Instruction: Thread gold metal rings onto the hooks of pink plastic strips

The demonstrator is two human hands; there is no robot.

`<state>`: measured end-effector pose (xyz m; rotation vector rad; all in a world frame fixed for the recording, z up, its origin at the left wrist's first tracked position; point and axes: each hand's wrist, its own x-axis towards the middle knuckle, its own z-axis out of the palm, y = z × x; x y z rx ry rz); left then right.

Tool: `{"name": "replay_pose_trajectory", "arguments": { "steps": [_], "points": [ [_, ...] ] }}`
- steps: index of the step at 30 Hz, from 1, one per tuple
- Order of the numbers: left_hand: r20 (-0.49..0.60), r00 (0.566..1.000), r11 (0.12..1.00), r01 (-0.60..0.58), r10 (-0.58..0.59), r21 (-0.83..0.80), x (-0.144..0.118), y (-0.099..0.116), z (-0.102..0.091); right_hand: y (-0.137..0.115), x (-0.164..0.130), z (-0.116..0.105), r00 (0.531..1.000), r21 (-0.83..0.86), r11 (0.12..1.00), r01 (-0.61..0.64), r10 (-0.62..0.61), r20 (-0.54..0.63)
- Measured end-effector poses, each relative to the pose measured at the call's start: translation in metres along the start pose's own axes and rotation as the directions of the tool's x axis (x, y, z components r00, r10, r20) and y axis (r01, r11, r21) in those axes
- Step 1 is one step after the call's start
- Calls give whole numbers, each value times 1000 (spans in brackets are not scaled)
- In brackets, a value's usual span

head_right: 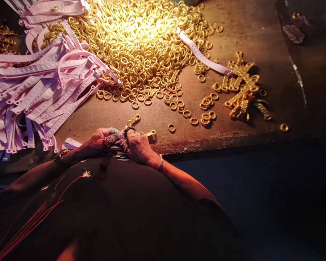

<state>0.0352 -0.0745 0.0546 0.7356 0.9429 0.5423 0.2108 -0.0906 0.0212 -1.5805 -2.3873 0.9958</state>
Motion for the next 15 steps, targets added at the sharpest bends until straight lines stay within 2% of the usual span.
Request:
{"name": "replay_pose_trajectory", "arguments": {
  "steps": [8, 12, 15],
  "points": [
    [-45, 998, 998, -38, 40, 42, 3, -11, -5, 1, 0, 1, 999, -66, 998, -14, 16, 38],
    [-8, 1000, 1000, -4, 4, -18, 3, -18, -5, 0, -2, 2, 997, 102, 993, 53, -57, 43],
    [-22, 1000, 1000, -13, 13, -19, 3, -20, -5, 0, -2, 3, 993, 211, 973, 94, -108, 57]
  ]
}}
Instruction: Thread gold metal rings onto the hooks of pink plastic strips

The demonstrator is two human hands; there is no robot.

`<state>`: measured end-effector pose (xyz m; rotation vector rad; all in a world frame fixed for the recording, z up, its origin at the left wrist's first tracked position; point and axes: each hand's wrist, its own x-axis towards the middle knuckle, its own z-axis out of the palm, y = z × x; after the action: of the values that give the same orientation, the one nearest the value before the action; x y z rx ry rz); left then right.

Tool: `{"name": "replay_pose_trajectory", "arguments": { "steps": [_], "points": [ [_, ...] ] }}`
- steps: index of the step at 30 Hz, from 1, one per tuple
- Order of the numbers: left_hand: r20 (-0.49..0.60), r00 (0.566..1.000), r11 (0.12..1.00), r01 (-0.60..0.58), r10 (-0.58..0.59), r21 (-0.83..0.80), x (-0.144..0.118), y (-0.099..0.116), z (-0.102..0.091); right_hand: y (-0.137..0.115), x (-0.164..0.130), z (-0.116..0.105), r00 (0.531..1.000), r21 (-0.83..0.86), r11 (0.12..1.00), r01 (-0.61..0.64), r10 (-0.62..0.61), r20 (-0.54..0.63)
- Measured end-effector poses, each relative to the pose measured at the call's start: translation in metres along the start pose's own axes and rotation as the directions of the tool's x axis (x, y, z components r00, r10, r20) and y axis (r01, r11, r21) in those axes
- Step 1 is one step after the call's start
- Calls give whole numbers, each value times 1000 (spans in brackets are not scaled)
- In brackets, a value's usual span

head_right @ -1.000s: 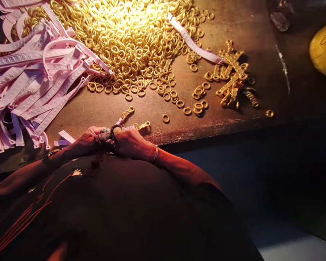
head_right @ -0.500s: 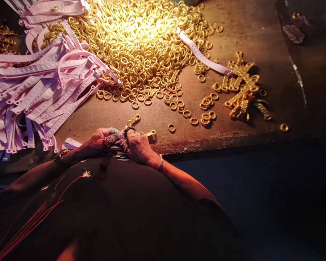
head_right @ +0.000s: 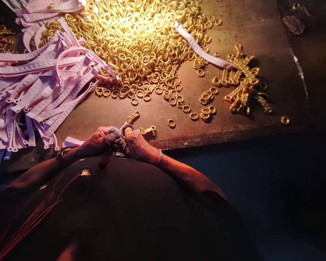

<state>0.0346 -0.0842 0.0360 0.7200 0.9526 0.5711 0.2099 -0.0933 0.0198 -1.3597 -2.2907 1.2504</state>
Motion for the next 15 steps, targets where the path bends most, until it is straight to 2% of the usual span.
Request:
{"name": "replay_pose_trajectory", "arguments": {
  "steps": [6, 9, 12, 15],
  "points": [
    [-3, 999, 999, 50, -50, -19, -3, 4, 6, -8, 1, -10, 992, -21, 1000, 11, -8, 125],
    [1, 998, 998, 62, -62, -27, -2, 7, 9, -14, 2, -16, 986, -104, 995, -1, 19, 166],
    [-22, 998, 998, 51, -51, -23, 3, 9, 9, -18, 3, -19, 985, -217, 975, -38, 73, 154],
    [-64, 997, 999, 35, -35, -10, 10, 11, 5, -16, 8, -20, 990, -299, 954, -31, 70, 120]
  ]
}}
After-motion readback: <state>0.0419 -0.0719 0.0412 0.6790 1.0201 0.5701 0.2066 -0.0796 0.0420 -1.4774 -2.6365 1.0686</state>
